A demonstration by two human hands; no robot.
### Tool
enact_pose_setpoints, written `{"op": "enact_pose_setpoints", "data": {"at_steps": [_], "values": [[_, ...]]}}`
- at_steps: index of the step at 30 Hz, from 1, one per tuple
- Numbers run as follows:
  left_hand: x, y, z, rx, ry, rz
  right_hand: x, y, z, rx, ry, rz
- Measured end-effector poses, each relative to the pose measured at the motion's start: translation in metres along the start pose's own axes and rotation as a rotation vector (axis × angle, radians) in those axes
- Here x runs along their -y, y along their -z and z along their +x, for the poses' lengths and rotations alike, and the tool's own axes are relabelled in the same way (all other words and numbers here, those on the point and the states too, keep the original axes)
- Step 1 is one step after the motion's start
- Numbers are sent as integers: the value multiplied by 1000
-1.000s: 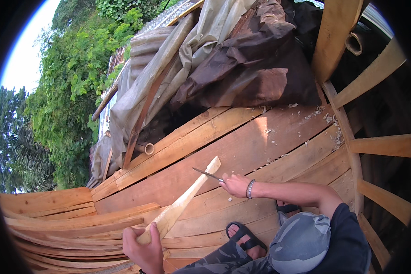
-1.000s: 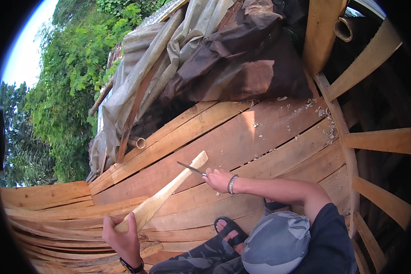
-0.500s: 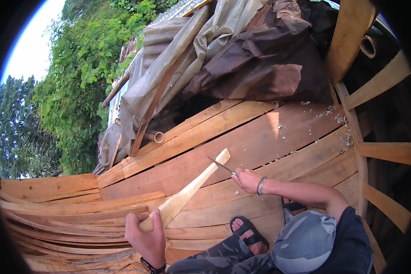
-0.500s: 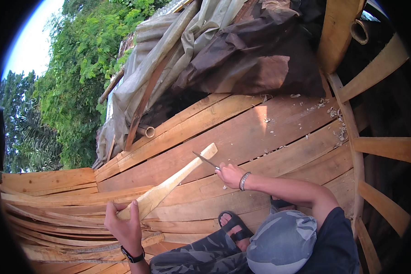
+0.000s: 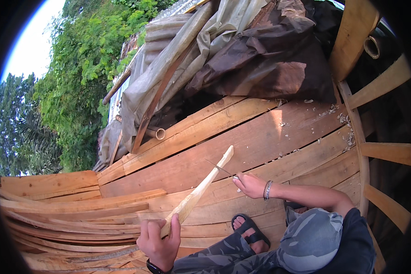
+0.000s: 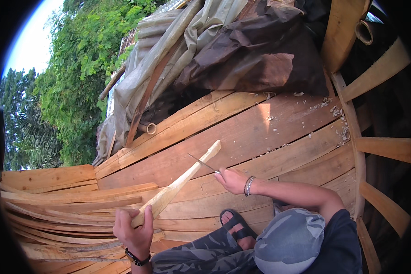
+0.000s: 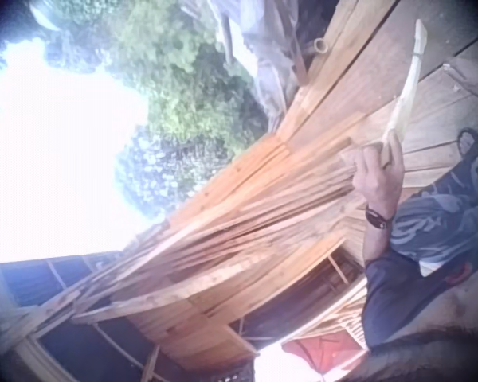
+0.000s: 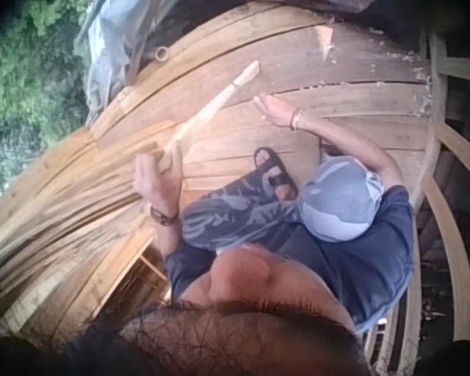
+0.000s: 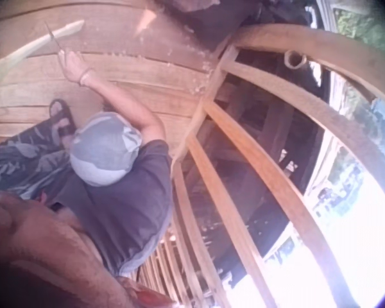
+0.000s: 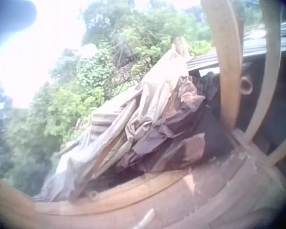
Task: The person uses a knife to carve and shape a small piece of light-colored wood. They hold the wood in one hand and carefully shave off thin layers with the knife in the other, working on a wooden floor.
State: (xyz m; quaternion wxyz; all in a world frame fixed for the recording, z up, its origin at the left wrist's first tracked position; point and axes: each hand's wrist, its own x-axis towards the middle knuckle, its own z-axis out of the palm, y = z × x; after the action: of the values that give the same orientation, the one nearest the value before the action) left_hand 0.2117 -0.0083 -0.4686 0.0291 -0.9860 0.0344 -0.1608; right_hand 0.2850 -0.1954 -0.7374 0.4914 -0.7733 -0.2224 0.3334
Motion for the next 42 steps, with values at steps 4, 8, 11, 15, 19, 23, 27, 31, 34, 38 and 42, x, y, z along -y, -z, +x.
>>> {"op": "enact_pose_setpoints", "data": {"at_steps": [4,8,11,15,19,23,27,31,34,38,42], "values": [[-3,-1,-7,19,-9,-9,26,-3,-17,21,62,62],[-6,-4,1,5,-45,8,-27,-9,8,-56,-10,9],[-9,1,-3,35,0,39,-19,-4,12,-62,-24,5],[-6,-3,-5,15,-17,-13,6,-11,-2,0,16,59],[-10,-1,2,20,38,39,-24,-13,12,-54,-28,22],[0,-8,-1,29,169,-8,27,-14,-12,9,86,69],[0,-2,12,48,268,12,-46,-14,25,-119,-39,-117],[9,-2,1,57,323,-44,37,-12,-8,88,117,6],[9,4,5,106,307,-180,-9,-24,6,-51,62,-13],[17,26,-12,237,438,-424,7,-24,-1,8,102,-13],[6,31,-6,438,468,-368,46,-14,-26,162,189,-42]]}}
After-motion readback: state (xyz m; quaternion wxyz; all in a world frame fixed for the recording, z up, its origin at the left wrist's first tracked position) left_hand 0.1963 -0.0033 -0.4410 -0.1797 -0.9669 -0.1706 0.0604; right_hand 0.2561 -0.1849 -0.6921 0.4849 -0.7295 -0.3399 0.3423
